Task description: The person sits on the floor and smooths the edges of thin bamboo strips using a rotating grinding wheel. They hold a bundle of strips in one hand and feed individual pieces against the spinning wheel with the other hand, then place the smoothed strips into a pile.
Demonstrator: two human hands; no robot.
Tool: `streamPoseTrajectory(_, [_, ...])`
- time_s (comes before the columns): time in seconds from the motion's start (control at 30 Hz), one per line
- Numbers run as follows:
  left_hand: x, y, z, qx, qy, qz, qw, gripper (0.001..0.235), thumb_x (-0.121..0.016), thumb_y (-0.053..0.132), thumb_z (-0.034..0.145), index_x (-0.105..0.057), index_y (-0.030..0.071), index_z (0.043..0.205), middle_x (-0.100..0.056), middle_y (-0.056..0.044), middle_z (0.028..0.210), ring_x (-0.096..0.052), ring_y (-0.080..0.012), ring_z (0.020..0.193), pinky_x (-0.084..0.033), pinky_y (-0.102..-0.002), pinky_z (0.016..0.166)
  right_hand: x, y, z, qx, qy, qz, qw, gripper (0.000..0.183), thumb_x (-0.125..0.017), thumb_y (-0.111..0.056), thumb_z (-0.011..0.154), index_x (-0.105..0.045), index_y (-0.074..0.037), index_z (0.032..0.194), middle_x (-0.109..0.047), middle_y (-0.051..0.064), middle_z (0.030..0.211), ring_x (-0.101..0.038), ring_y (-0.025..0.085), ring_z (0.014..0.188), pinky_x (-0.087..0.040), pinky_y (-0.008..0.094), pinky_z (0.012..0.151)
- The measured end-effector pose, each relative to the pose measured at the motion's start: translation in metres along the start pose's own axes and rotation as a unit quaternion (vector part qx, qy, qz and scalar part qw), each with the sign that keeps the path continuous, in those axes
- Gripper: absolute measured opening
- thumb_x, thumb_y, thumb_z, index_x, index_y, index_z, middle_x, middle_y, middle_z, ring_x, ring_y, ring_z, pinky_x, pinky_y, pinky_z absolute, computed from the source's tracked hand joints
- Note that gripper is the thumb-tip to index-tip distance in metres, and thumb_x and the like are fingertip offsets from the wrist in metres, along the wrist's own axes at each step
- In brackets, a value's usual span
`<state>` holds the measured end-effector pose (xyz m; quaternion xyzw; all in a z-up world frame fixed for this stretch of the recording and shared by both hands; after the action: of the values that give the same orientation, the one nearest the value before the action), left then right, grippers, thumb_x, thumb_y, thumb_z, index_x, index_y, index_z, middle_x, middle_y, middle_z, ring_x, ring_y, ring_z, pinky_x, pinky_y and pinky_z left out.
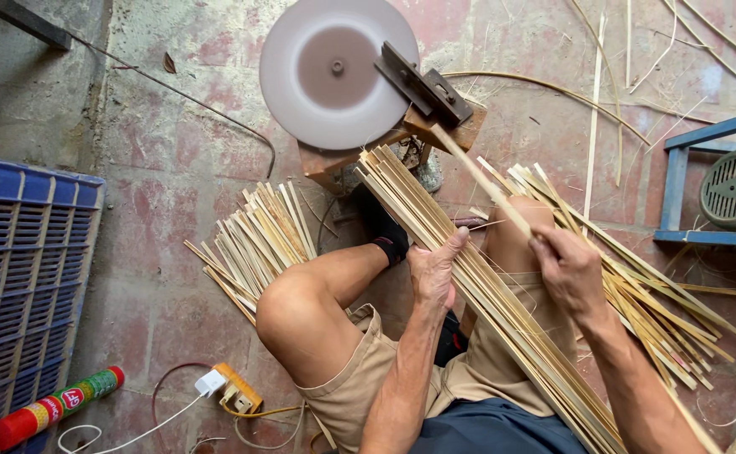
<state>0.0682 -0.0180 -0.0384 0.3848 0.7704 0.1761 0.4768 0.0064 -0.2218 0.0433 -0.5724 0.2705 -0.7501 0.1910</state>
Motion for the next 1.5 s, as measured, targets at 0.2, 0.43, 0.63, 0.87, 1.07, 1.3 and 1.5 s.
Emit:
streamPoseTrajectory(0.2, [-0.002, -0.003, -0.001, 0.01, -0.025, 0.016, 0.999, 0.029, -0.078, -0.003, 0.083, -0.064, -0.002, 0.109, -0.069, -0.009, 0.095, -0.07, -0.0167, 0.082, -0.062, -0.031, 0.075, -0.041, -0.013, 0.092, 0.062, -0.01, -0.024, 0.998, 0.016, -0.068, -0.013, 0.104, -0.072, -0.004, 0.117, -0.067, 0.013, 0.086, -0.061, 0.022, 0.073, -0.051, 0.036, 0.065])
streamPoseTrajectory(0.43, [-0.004, -0.005, 0.001, 0.014, -0.037, -0.004, 0.999, 0.031, -0.079, -0.003, 0.084, -0.063, -0.007, 0.11, -0.07, -0.013, 0.095, -0.071, -0.0199, 0.081, -0.063, -0.033, 0.074, -0.09, -0.013, 0.145, 0.081, -0.009, -0.066, 0.994, 0.015, -0.065, -0.019, 0.107, -0.072, -0.006, 0.111, -0.06, 0.01, 0.072, -0.055, 0.022, 0.063, -0.046, 0.039, 0.056])
streamPoseTrajectory(0.63, [-0.008, -0.005, -0.002, 0.017, -0.023, -0.013, 1.0, 0.036, -0.08, -0.003, 0.081, -0.063, -0.004, 0.112, -0.071, -0.01, 0.097, -0.071, -0.0188, 0.082, -0.063, -0.033, 0.075, -0.078, -0.014, 0.124, 0.027, -0.044, -0.032, 0.998, 0.015, -0.062, -0.019, 0.112, -0.071, -0.007, 0.11, -0.059, 0.01, 0.071, -0.053, 0.024, 0.061, -0.045, 0.039, 0.055])
streamPoseTrajectory(0.87, [0.003, 0.002, -0.001, 0.016, -0.012, -0.03, 0.999, 0.037, -0.084, -0.002, 0.08, -0.064, -0.004, 0.111, -0.071, -0.011, 0.097, -0.071, -0.0191, 0.082, -0.062, -0.032, 0.075, 0.044, 0.015, 0.016, 0.046, 0.012, -0.118, 0.992, 0.021, -0.071, -0.011, 0.102, -0.072, -0.003, 0.121, -0.07, 0.019, 0.105, -0.068, 0.03, 0.09, -0.055, 0.038, 0.082])
streamPoseTrajectory(1.07, [-0.008, -0.001, -0.002, 0.011, -0.026, -0.027, 0.999, 0.035, -0.086, -0.001, 0.079, -0.065, -0.002, 0.108, -0.071, -0.009, 0.094, -0.069, -0.0171, 0.079, -0.061, -0.03, 0.072, -0.027, -0.01, -0.011, -0.018, -0.132, 0.078, 0.988, 0.015, -0.075, -0.019, 0.089, -0.072, -0.006, 0.097, -0.071, 0.008, 0.08, -0.068, 0.02, 0.067, -0.056, 0.035, 0.061])
streamPoseTrajectory(1.3, [0.002, -0.001, -0.001, 0.016, -0.016, -0.005, 1.0, 0.027, -0.082, -0.002, 0.083, -0.066, -0.005, 0.104, -0.072, -0.01, 0.091, -0.069, -0.0179, 0.078, -0.059, -0.031, 0.069, -0.022, 0.037, 0.005, -0.201, -0.139, 0.074, 0.967, 0.026, -0.065, -0.022, 0.102, -0.077, -0.005, 0.117, -0.076, 0.011, 0.086, -0.068, 0.019, 0.069, -0.055, 0.035, 0.062])
streamPoseTrajectory(1.5, [0.002, -0.011, -0.001, 0.033, -0.021, -0.02, 0.999, 0.025, -0.078, -0.002, 0.084, -0.068, -0.002, 0.107, -0.07, -0.006, 0.094, -0.068, -0.015, 0.083, -0.058, -0.029, 0.075, -0.05, 0.024, 0.076, -0.147, -0.111, 0.124, 0.975, 0.032, -0.062, -0.019, 0.103, -0.072, -0.005, 0.13, -0.077, 0.01, 0.096, -0.068, 0.014, 0.08, -0.055, 0.029, 0.069])
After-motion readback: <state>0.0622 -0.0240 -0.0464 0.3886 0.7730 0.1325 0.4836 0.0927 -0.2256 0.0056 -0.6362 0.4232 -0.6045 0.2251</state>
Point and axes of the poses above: each hand's wrist, its own z-axis towards the middle knuckle, its own x-axis out of the back of the hand, y = z × x, the point moved 8 cm from there along z, towards the middle knuckle
